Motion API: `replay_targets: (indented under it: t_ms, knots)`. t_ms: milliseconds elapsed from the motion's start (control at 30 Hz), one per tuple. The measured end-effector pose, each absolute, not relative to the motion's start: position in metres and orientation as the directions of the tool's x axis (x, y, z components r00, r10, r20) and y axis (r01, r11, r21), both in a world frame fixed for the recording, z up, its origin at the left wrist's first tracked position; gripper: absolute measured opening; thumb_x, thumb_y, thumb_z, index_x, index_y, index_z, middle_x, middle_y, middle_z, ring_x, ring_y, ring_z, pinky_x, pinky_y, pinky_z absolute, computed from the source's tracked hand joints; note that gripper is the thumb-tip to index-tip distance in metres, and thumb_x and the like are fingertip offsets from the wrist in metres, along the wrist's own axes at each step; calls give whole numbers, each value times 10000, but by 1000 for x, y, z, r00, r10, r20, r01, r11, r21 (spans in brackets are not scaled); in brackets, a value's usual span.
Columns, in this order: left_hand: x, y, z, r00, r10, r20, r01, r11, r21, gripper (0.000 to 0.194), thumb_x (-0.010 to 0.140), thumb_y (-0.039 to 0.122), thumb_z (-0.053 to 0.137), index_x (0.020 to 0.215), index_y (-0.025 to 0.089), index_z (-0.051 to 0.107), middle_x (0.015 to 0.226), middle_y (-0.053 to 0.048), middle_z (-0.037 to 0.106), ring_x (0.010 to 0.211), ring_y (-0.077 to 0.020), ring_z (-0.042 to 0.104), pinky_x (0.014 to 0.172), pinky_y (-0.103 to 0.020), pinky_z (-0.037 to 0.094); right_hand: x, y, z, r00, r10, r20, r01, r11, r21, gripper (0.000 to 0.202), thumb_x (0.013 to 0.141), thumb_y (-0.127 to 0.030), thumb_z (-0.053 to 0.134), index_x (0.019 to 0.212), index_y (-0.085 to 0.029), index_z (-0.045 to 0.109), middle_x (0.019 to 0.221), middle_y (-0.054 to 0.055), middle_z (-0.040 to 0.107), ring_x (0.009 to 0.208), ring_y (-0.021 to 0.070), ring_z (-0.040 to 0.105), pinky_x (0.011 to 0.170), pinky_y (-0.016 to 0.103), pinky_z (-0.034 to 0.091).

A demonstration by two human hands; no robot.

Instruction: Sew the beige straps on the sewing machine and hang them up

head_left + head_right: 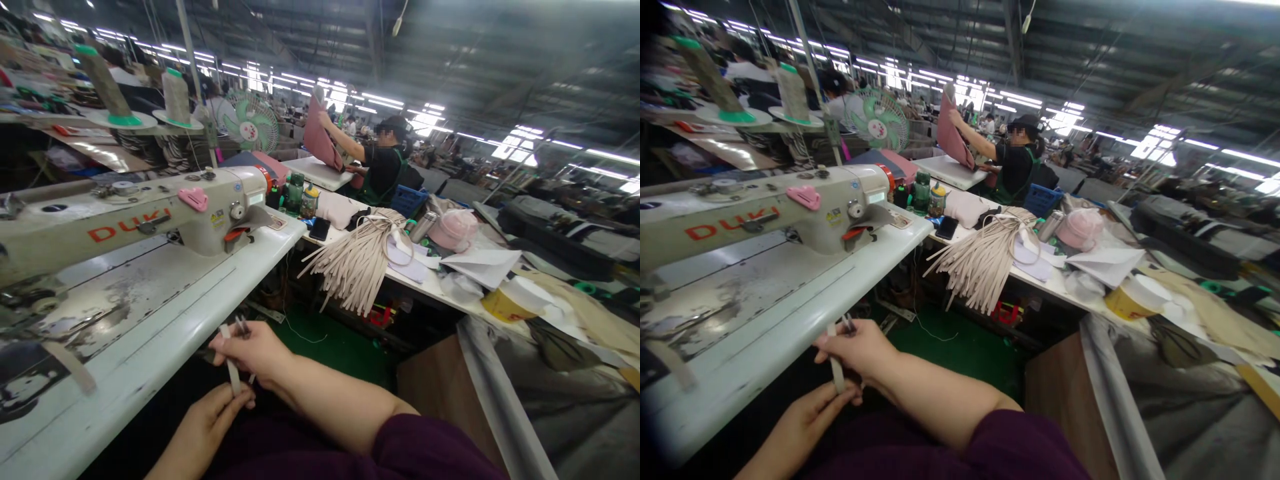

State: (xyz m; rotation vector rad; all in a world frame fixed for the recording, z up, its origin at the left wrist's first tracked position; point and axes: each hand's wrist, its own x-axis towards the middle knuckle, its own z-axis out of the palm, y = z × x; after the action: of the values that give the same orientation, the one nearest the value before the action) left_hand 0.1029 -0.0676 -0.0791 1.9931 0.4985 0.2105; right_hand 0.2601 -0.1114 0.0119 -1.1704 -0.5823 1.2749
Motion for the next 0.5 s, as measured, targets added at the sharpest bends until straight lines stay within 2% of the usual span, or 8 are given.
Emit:
replay_targets:
  t_ms: [67,133,200,267,367,433,500]
  knots:
    - [102,-63,-88,940,341,-19,207,-525,826,364,1010,487,442,951,304,750,933,-5,734,932,-196,681,924,-271,529,279,-107,27,389,899,-202,-426,-19,-904,439,679,-532,868,789,-149,683,597,-26,622,407,39,299,381,219,155]
    - [98,-57,-98,964,263,-29,207,-682,702,322,1010,356,455,904,284,750,931,-14,719,899,-183,656,937,-282,509,304,-104,49,497,859,-119,-384,95,-918,446,688,-523,852,868,-145,698,593,-34,611,409,37,267,380,218,129]
    - [95,-53,-106,958,276,-82,274,-780,563,300,987,248,485,844,253,748,989,-29,709,905,-183,628,921,-300,496,329,-105,75,603,797,-26,-289,188,-939,463,705,-530,837,930,-152,693,613,-37,606,425,40,285,380,206,133]
    - [95,-52,-109,937,331,-109,340,-801,493,260,972,211,526,848,240,753,1074,-42,698,963,-197,608,894,-312,486,350,-107,100,661,745,89,-189,280,-941,471,728,-544,817,969,-159,694,647,-35,602,446,44,295,383,192,139]
    - [97,-52,-103,919,382,-101,377,-771,514,171,964,244,598,894,247,754,1087,-43,695,1052,-227,598,953,-359,480,371,-107,132,721,649,243,-17,366,-930,472,740,-552,820,990,-167,708,698,-12,610,488,65,340,384,187,145]
    - [97,-50,-92,917,387,-93,372,-751,546,125,938,225,629,960,258,748,1149,-44,691,1104,-250,604,1002,-396,488,373,-105,149,748,569,343,97,418,-903,390,792,-519,804,958,-175,724,713,7,603,493,78,338,397,209,144]
    - [93,-48,-75,928,371,-35,311,-718,623,317,905,126,595,1158,284,702,1294,-43,652,1183,-245,604,1042,-378,500,367,-104,160,757,487,436,208,453,-867,302,840,-504,778,899,-211,729,694,14,575,487,99,316,413,245,153]
